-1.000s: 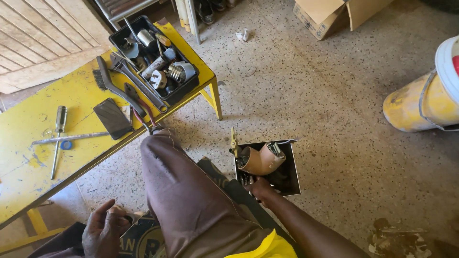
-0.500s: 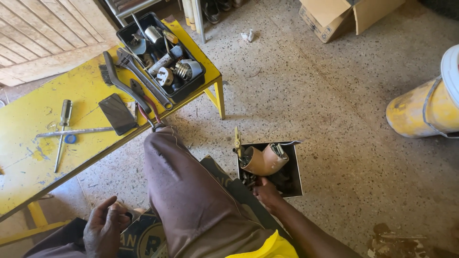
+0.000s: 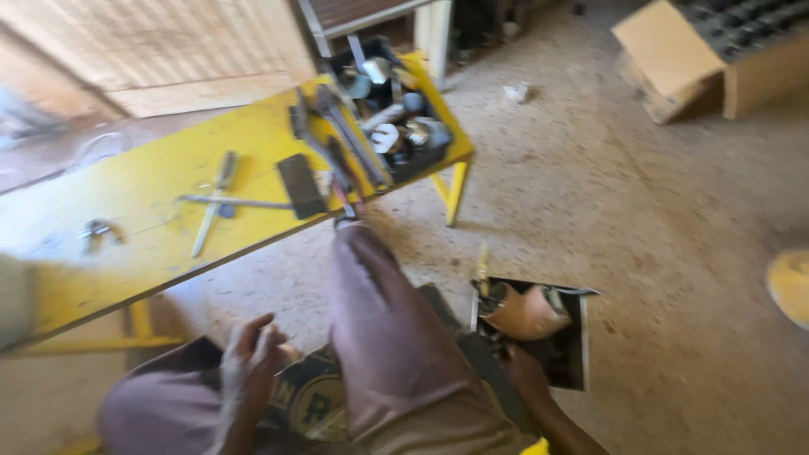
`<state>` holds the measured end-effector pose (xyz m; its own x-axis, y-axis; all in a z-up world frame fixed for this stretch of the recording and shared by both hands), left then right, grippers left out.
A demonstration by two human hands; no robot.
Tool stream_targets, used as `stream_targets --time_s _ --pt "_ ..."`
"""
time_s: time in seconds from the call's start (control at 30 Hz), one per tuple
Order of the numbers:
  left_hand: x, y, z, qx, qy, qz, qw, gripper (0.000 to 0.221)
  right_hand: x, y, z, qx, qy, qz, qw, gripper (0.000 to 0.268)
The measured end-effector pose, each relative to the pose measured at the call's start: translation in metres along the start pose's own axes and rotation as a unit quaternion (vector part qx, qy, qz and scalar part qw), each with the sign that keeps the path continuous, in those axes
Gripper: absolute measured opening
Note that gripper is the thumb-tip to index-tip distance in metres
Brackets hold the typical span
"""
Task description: Inspecting and arranging spark plugs on a workbench to check their condition.
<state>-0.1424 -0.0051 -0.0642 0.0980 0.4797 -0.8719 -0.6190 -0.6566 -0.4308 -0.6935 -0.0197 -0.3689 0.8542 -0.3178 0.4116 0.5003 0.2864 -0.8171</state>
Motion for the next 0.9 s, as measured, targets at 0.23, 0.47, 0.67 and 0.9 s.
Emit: stream_targets --time_s 0.23,0.47,0.67,0.9 --pt "0.025 -0.007 -0.026 0.016 -0.028 0.040 0.999 0.028 0.221 -0.042 0.007 -0.022 -0.078 -0.124 0.989 0.045" --pt "-0.045 -0.045 -0.013 -0.029 -0.024 -0.119 0.992 0.035 0.349 -0.262 0.127 -0.194 -0.032 -0.274 0.941 0.029" --pt "-0.027 -0.063 -0.041 -0.102 -0.024 -0.094 0.990 0.038 0.449 -0.147 0.117 0.036 -0.105 -0.469 0.876 0.028" --pt "-0.050 -0.095 -0.108 -0.165 0.025 -0.073 0.983 0.039 0.513 -0.042 0.150 0.299 -0.118 -0.188 0.928 0.031"
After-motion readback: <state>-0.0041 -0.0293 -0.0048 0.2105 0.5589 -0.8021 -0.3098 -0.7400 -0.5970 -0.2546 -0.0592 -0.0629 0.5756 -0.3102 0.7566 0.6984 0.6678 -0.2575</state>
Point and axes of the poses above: each hand's wrist, its own z-axis away from the middle knuckle, its own y-axis out of the palm, x = y × z, the point moved 6 cm from there along -z, towards the middle knuckle, and after that the axes turned 12 degrees about -x, right-handed, at the moved point
